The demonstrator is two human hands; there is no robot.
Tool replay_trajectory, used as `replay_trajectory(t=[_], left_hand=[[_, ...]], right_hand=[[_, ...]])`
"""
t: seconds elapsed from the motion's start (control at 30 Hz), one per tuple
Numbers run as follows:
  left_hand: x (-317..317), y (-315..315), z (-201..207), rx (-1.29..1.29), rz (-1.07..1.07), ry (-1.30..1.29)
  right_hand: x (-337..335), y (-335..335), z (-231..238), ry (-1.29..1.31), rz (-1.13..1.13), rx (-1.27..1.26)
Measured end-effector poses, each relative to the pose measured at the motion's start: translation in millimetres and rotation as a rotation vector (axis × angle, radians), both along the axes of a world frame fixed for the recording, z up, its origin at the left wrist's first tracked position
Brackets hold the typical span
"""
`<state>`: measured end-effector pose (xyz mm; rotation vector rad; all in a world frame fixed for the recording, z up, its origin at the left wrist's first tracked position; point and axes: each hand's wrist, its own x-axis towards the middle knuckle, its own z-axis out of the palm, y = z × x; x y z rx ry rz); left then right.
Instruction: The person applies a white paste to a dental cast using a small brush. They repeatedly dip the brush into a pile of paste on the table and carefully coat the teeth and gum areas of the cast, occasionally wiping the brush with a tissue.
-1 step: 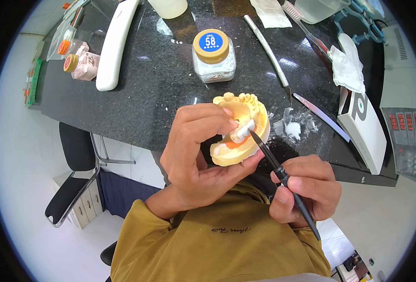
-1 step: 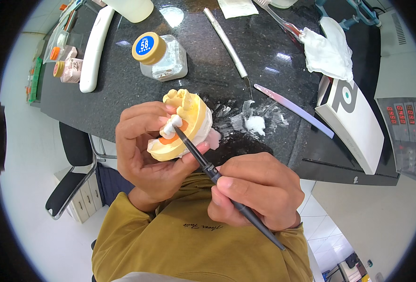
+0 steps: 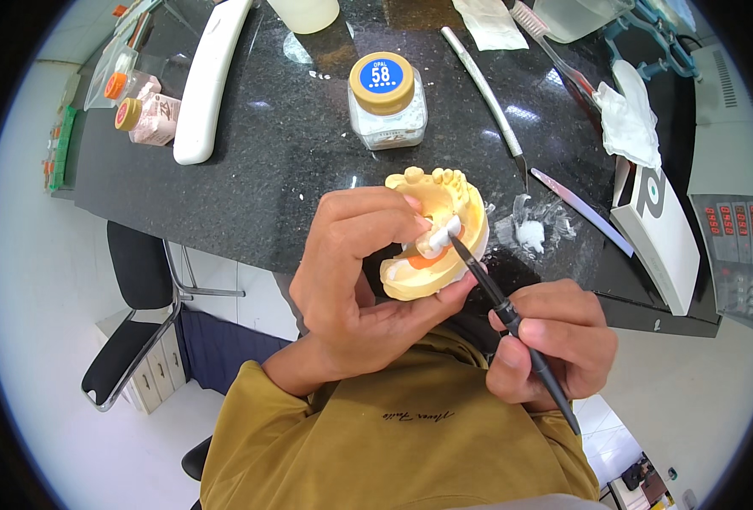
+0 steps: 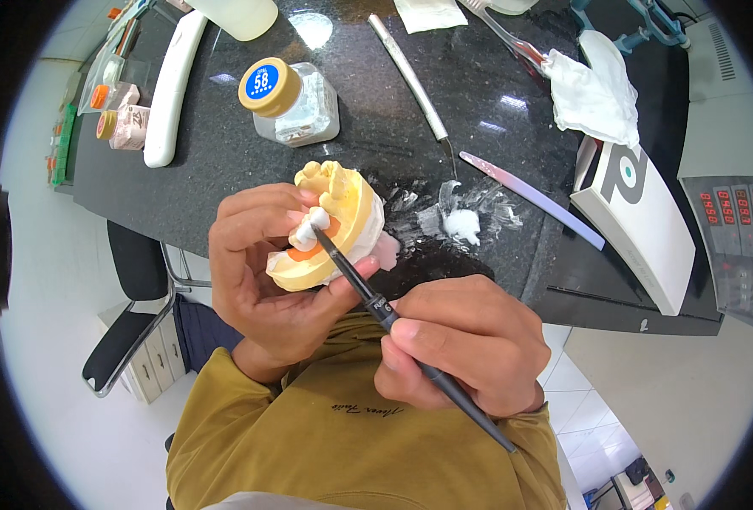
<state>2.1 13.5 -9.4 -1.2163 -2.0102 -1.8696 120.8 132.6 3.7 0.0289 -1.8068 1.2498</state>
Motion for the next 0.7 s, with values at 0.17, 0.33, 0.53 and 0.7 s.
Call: replay_trajectory(t=[0.17,0.33,0.53,0.7], left_hand=[[2,0,0,-0.064,0.012,0.008],[5,-1,6,-0.134,-0.025,-0.046],[9,-1,8,-0.184,0.032,-0.045],[8,-1,7,-0.178,0.028,-0.035]], right_hand=[[20,10,3,0.094,-0.201,-0.280],[50,33,7,-0.313,-0.363,-0.294],[51,35,-8,-0.355,-0.322,-0.178],[48,36,-9,-0.374,-0.318,-0.109]])
